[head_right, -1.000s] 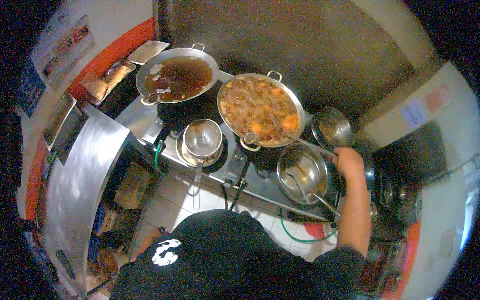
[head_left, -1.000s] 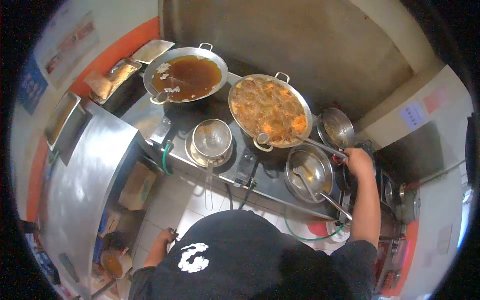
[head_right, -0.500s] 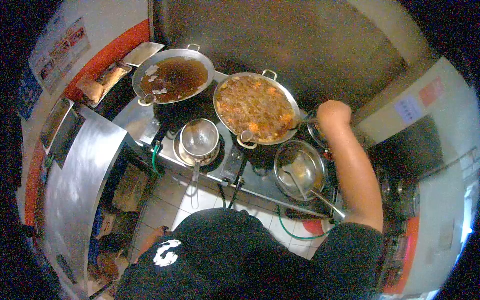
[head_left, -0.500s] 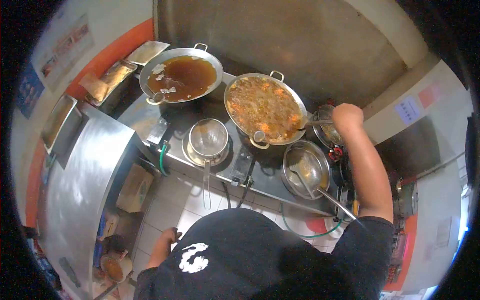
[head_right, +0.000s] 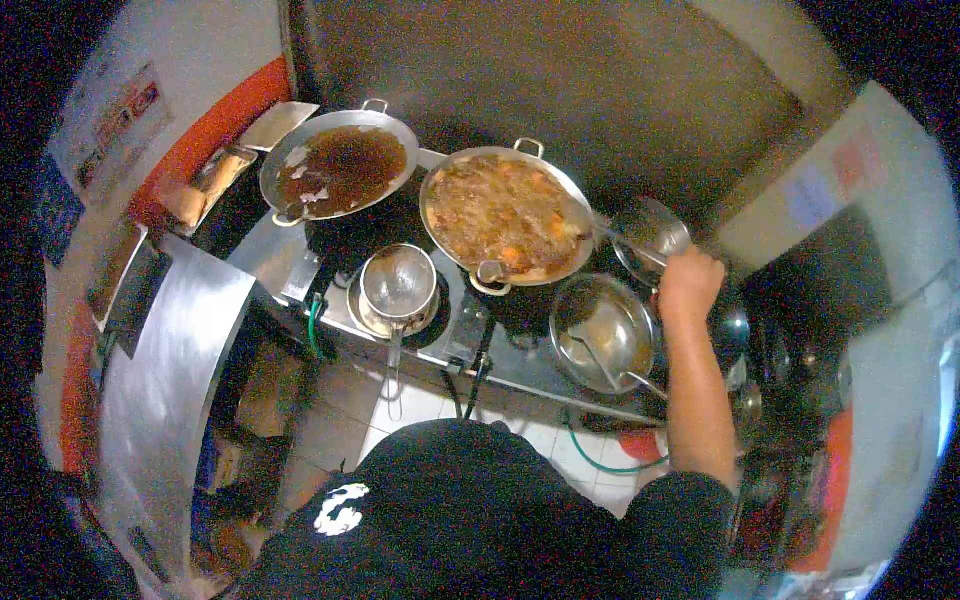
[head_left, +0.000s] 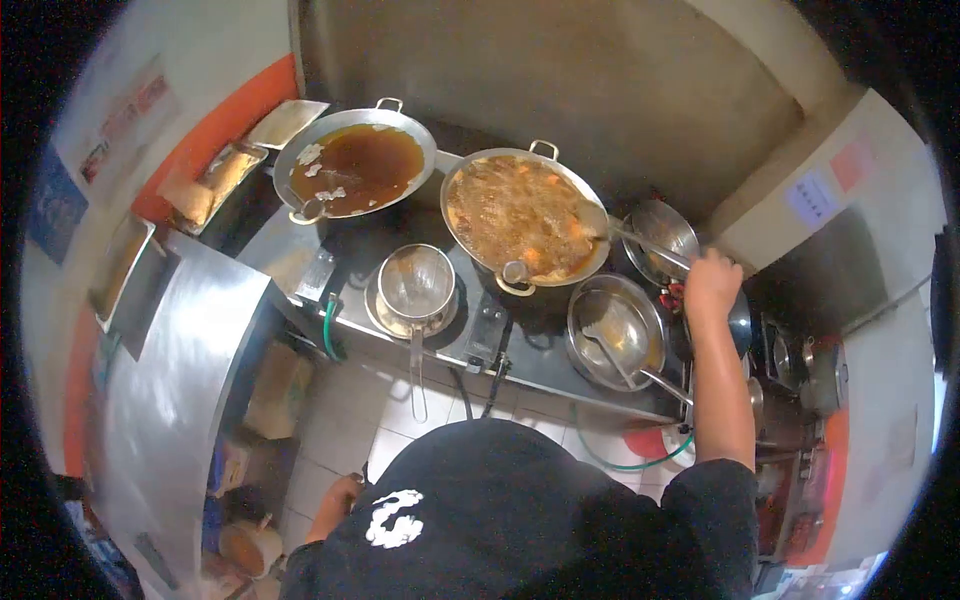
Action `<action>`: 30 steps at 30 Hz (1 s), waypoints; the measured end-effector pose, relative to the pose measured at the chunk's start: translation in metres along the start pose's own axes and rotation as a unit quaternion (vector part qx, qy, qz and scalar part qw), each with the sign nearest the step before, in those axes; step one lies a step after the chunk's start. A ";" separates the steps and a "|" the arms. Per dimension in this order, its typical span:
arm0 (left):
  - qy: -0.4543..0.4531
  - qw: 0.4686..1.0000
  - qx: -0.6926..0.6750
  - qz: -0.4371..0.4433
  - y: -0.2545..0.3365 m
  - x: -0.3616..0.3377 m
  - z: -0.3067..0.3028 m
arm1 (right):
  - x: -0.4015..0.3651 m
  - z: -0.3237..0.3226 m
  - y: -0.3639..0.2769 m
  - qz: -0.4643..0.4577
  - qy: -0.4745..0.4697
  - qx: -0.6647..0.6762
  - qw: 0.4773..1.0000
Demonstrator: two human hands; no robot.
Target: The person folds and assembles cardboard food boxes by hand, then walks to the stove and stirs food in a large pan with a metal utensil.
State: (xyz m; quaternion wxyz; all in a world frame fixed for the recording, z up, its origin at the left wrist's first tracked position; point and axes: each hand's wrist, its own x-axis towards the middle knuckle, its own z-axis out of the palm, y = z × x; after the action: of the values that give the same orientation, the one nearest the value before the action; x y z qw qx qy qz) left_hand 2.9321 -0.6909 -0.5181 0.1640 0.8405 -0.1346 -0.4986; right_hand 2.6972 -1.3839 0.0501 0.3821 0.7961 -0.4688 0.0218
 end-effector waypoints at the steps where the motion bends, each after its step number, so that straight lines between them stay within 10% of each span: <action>1: 0.002 1.000 0.009 0.010 0.004 0.002 -0.003 | -0.011 0.000 0.008 0.023 0.012 0.028 0.999; 6: -0.002 0.997 0.052 0.054 0.031 0.007 -0.015 | -0.066 0.064 0.014 0.081 0.009 0.076 0.994; 13: -0.012 0.986 0.117 0.115 0.085 0.012 -0.019 | -0.148 0.191 -0.003 0.210 -0.122 0.468 0.850; 21: -0.029 0.974 0.166 0.149 0.159 -0.007 0.022 | -0.209 0.258 0.045 0.481 -0.129 0.815 0.298; 30: -0.020 0.967 0.190 0.170 0.193 -0.064 0.089 | -0.206 0.360 0.077 0.528 -0.096 0.843 -0.028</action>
State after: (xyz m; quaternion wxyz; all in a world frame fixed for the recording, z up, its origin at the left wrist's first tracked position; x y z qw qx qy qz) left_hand 2.8111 -0.8538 -0.4284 0.0805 0.8111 -0.3708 -0.4451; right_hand 2.4070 -1.4810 -0.2406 0.7386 -0.0545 0.4256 -0.5199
